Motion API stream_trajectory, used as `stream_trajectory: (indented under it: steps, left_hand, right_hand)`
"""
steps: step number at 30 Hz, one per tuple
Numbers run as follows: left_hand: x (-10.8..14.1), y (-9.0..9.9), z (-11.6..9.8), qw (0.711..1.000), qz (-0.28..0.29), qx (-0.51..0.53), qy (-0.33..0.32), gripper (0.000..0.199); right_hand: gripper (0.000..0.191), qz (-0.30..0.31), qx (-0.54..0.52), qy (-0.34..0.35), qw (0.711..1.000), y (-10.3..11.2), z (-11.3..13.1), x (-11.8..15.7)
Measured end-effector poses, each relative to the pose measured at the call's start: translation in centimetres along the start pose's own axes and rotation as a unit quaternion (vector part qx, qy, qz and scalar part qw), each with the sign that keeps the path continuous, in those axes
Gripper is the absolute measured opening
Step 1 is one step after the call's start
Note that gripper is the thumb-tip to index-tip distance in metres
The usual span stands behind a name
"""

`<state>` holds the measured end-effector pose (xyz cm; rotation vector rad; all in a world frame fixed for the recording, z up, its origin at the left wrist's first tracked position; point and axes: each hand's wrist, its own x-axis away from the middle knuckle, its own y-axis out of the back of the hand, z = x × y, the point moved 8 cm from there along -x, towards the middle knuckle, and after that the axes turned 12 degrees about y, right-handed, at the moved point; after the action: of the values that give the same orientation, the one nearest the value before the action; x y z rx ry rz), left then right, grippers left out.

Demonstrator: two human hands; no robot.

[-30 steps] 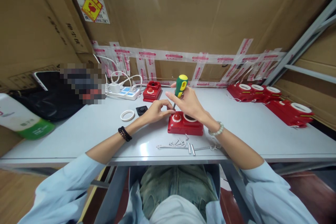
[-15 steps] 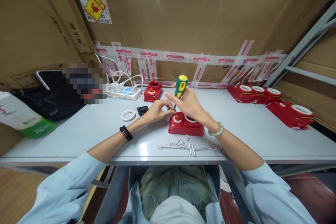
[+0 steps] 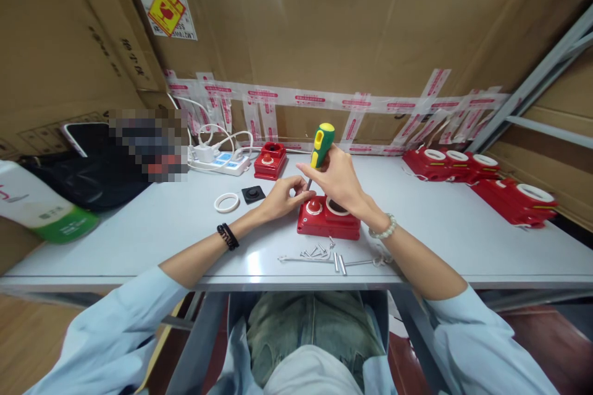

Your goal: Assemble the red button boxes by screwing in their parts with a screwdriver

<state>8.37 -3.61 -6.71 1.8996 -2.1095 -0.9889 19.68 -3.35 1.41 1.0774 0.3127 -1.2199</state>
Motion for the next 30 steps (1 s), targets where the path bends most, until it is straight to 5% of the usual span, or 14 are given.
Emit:
stream_trajectory:
  steps: [5,9,14,17,23,30]
  left_hand:
    - [0.6,1.9,-1.6,0.999,-0.043,0.001,-0.022,0.027]
    - [2.3,2.2,-3.7,1.0,0.01,-0.01,-0.022,0.02]
    - [6.2,-1.0,-6.6,0.983,0.166,-0.031,-0.067,0.009]
    - [8.0,-3.1,-6.9,0.971,0.207,-0.072,-0.093,0.008]
    - [8.7,-4.6,-5.6,0.966,0.204,-0.122,-0.1,0.017]
    - [8.2,-2.8,-6.6,0.978,0.138,-0.11,-0.111,0.015]
  right_hand:
    - [0.031,-0.06,-0.111,0.003,0.992,1.5,0.6,0.0]
    - [0.028,-0.112,-0.139,0.004,0.984,4.1,1.0,0.1]
    - [0.026,-0.161,-0.146,0.01,0.976,6.2,0.5,0.5]
    - [0.026,-0.142,-0.141,0.007,0.98,5.8,0.3,0.8]
    - [0.026,-0.13,-0.136,0.015,0.982,5.2,0.6,1.2]
    - [0.029,-0.116,-0.13,0.01,0.985,4.8,0.2,1.4]
